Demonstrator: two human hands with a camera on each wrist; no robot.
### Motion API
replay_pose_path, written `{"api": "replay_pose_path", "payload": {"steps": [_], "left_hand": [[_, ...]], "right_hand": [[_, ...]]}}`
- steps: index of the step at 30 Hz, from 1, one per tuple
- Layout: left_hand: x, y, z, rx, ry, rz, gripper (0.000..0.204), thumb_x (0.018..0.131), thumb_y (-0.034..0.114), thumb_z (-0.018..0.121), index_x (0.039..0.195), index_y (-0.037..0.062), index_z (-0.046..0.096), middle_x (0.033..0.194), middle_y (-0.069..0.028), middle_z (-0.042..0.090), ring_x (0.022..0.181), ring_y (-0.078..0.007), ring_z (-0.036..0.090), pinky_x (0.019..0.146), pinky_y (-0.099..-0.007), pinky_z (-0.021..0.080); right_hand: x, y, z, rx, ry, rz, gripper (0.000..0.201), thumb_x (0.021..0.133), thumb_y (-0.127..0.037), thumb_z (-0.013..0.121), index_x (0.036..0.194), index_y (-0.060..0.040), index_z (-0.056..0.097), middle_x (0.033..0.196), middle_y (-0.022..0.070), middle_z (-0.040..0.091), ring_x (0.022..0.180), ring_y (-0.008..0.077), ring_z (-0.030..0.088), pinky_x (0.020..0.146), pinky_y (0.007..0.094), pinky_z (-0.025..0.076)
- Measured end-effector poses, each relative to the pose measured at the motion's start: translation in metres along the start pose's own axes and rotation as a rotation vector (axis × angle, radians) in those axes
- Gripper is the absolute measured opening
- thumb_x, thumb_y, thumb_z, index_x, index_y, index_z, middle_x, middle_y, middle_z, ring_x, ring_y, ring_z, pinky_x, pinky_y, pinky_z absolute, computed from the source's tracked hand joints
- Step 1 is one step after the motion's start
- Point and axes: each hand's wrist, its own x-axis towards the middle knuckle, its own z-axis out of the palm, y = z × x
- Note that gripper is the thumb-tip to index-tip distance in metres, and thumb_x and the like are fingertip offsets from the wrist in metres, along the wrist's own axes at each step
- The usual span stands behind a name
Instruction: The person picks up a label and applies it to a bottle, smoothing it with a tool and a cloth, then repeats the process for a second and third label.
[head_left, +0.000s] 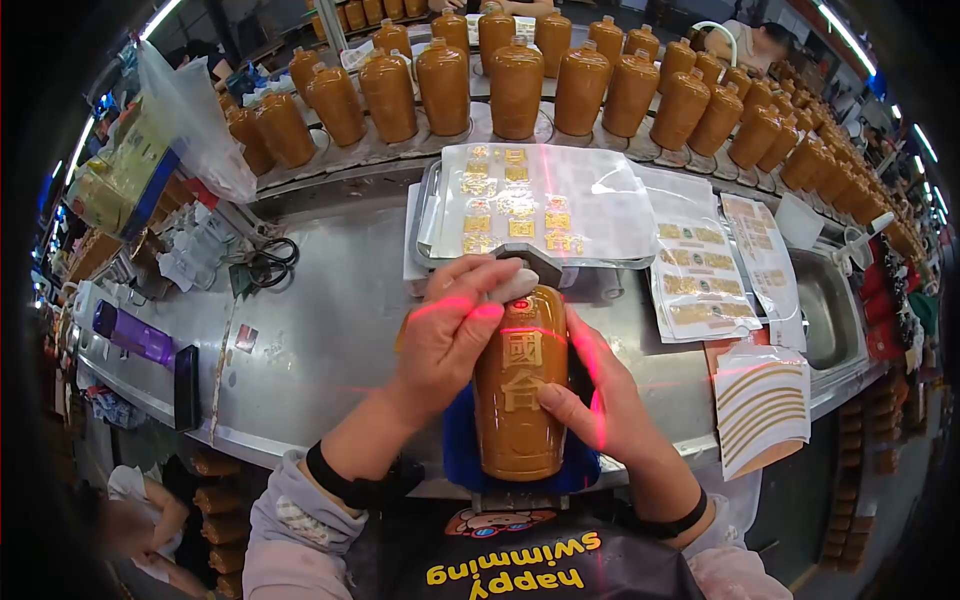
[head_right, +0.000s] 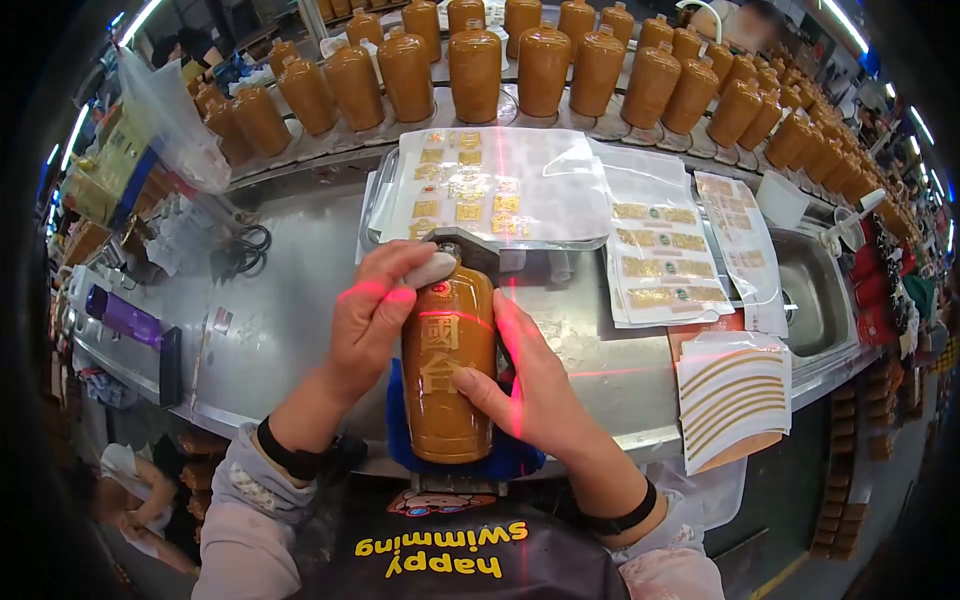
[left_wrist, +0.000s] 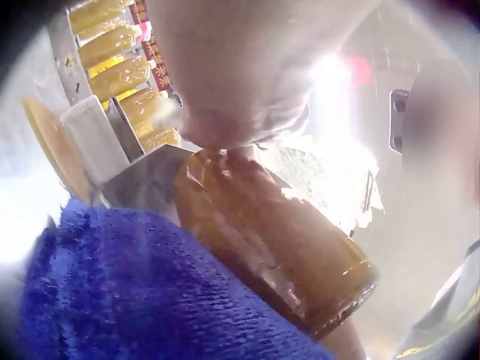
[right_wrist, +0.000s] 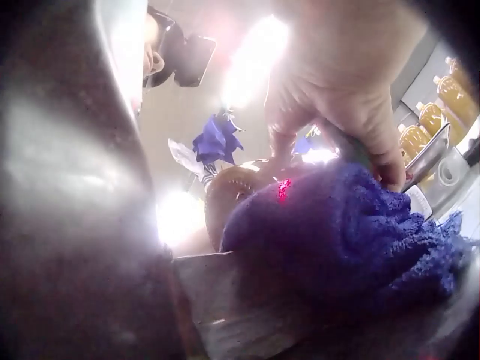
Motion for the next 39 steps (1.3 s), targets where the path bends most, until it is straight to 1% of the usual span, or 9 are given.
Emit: {"api": "replay_pose_path", "payload": {"steps": [6, 15, 18, 22, 27, 30, 33, 36, 39], "left_hand": [[0.008, 0.0, 0.016, -0.772, 0.063, -0.32, 0.034, 0.098, 0.007, 0.048, 0.132, 0.0024, 0.045, 0.123, -0.0116, 0.059, 0.114, -0.017, 0.056, 0.101, -0.0303, 0.045], [0.008, -0.004, 0.022, -0.752, 0.137, -0.33, 0.034, 0.095, 0.005, 0.052, 0.128, 0.0058, 0.047, 0.116, -0.0081, 0.058, 0.11, -0.0168, 0.055, 0.098, -0.0307, 0.045], [-0.001, 0.0, 0.003, 0.169, 0.147, 0.237, 0.031, 0.093, 0.013, 0.055, 0.123, 0.006, 0.055, 0.118, -0.0111, 0.056, 0.114, -0.0245, 0.051, 0.099, -0.0373, 0.043], [-0.011, 0.019, -0.007, 0.553, -0.001, 0.473, 0.033, 0.09, 0.031, 0.061, 0.118, 0.0146, 0.068, 0.11, -0.0098, 0.065, 0.112, -0.0272, 0.051, 0.101, -0.0458, 0.039], [-0.012, 0.016, -0.011, 0.619, -0.05, 0.528, 0.036, 0.089, 0.037, 0.061, 0.118, 0.0169, 0.068, 0.118, -0.0022, 0.065, 0.108, -0.0244, 0.051, 0.097, -0.0458, 0.041], [-0.016, 0.012, -0.014, 0.622, -0.028, 0.548, 0.036, 0.088, 0.035, 0.063, 0.118, 0.0165, 0.068, 0.12, -0.0009, 0.065, 0.106, -0.0236, 0.051, 0.094, -0.0448, 0.041], [-0.023, 0.014, -0.018, 0.608, 0.005, 0.507, 0.036, 0.086, 0.034, 0.064, 0.118, 0.016, 0.068, 0.121, -0.0019, 0.064, 0.105, -0.0235, 0.051, 0.091, -0.0434, 0.041], [-0.025, 0.012, -0.02, 0.588, -0.007, 0.474, 0.036, 0.087, 0.034, 0.064, 0.118, 0.0158, 0.068, 0.118, -0.0025, 0.065, 0.105, -0.0236, 0.051, 0.091, -0.0424, 0.041], [-0.012, 0.01, -0.023, 0.542, -0.026, 0.457, 0.036, 0.089, 0.034, 0.062, 0.121, 0.0153, 0.066, 0.116, -0.0031, 0.066, 0.105, -0.0242, 0.052, 0.093, -0.0419, 0.04]], "right_hand": [[0.002, -0.003, -0.001, 0.027, -0.011, -0.001, 0.086, 0.088, -0.037, 0.07, 0.146, 0.0099, 0.025, 0.145, 0.0302, 0.037, 0.136, 0.039, 0.038, 0.11, 0.0417, 0.034], [0.002, 0.0, -0.002, -0.006, -0.028, -0.005, 0.088, 0.088, -0.037, 0.07, 0.147, 0.0087, 0.024, 0.145, 0.0297, 0.036, 0.136, 0.0391, 0.038, 0.11, 0.0414, 0.035], [0.002, 0.001, -0.003, -0.028, -0.029, -0.014, 0.088, 0.087, -0.037, 0.07, 0.147, 0.008, 0.025, 0.145, 0.0294, 0.037, 0.136, 0.0394, 0.039, 0.11, 0.0417, 0.035], [0.0, -0.002, -0.006, -0.102, -0.039, -0.008, 0.081, 0.087, -0.028, 0.071, 0.147, 0.0052, 0.028, 0.14, 0.0272, 0.044, 0.131, 0.0368, 0.045, 0.105, 0.0415, 0.04], [0.025, -0.031, -0.029, -0.157, 0.295, -0.196, 0.052, 0.085, 0.005, 0.061, 0.134, -0.0002, 0.045, 0.115, 0.0175, 0.066, 0.1, 0.0303, 0.068, 0.079, 0.0352, 0.055], [0.067, -0.059, -0.037, -0.176, 0.031, -0.165, 0.03, 0.084, -0.004, 0.067, 0.111, -0.0031, 0.055, 0.096, 0.0189, 0.068, 0.085, 0.0343, 0.068, 0.071, 0.0384, 0.054], [0.099, -0.038, -0.041, -0.508, 0.079, -0.291, 0.022, 0.088, -0.006, 0.067, 0.108, -0.002, 0.058, 0.092, 0.0132, 0.069, 0.084, 0.0129, 0.066, 0.07, 0.0291, 0.053], [0.094, -0.044, -0.043, -0.037, -0.076, -0.032, 0.025, 0.086, -0.008, 0.069, 0.109, -0.0038, 0.061, 0.091, 0.0057, 0.066, 0.085, 0.011, 0.062, 0.076, 0.0268, 0.052], [0.086, -0.025, -0.042, -0.117, 0.206, 0.007, 0.026, 0.085, -0.013, 0.07, 0.108, -0.0029, 0.062, 0.09, 0.0136, 0.069, 0.082, 0.0153, 0.066, 0.074, 0.0291, 0.053]]}}
